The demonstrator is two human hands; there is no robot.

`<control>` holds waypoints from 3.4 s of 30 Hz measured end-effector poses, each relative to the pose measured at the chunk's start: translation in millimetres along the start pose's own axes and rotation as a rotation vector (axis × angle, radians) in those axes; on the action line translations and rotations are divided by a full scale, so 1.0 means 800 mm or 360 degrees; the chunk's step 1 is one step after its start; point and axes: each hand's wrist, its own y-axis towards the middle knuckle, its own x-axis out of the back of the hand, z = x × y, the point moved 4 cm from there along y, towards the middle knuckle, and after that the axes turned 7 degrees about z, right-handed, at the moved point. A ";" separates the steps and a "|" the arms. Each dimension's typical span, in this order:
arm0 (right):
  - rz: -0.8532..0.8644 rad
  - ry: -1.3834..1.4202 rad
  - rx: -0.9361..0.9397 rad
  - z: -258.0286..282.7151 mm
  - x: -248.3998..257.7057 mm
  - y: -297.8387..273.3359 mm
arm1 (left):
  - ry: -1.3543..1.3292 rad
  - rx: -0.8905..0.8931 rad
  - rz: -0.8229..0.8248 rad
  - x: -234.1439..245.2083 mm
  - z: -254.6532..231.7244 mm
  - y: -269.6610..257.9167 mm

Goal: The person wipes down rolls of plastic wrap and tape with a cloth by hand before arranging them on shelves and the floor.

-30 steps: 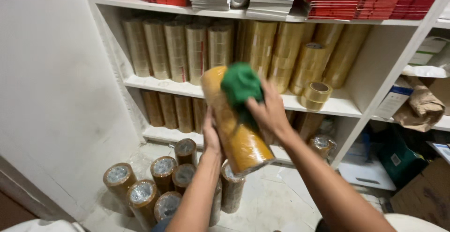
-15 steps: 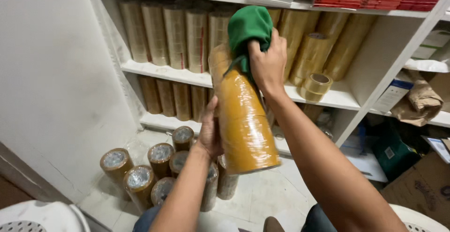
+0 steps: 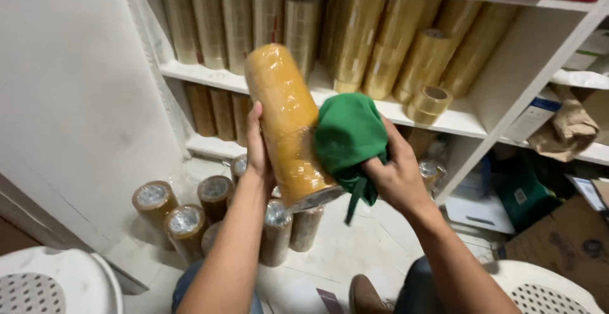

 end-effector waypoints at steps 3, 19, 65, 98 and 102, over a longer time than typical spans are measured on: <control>-0.0060 -0.0107 0.0182 0.007 0.000 0.053 | -0.0016 0.0271 0.0173 -0.038 0.014 -0.021; -0.0140 -0.0508 0.0468 -0.005 -0.050 0.081 | 0.0250 0.0174 -0.0051 0.006 0.033 0.029; 0.0189 -0.0020 0.0454 0.003 -0.006 0.001 | 0.0284 -0.0238 -0.0156 -0.006 -0.046 -0.016; -0.0737 -0.0238 0.0326 -0.006 -0.022 0.164 | 0.0290 0.0258 0.0072 0.015 0.024 -0.005; -0.0670 -0.0333 0.0261 0.015 -0.031 0.145 | -0.0043 0.0212 -0.0044 0.035 0.037 0.022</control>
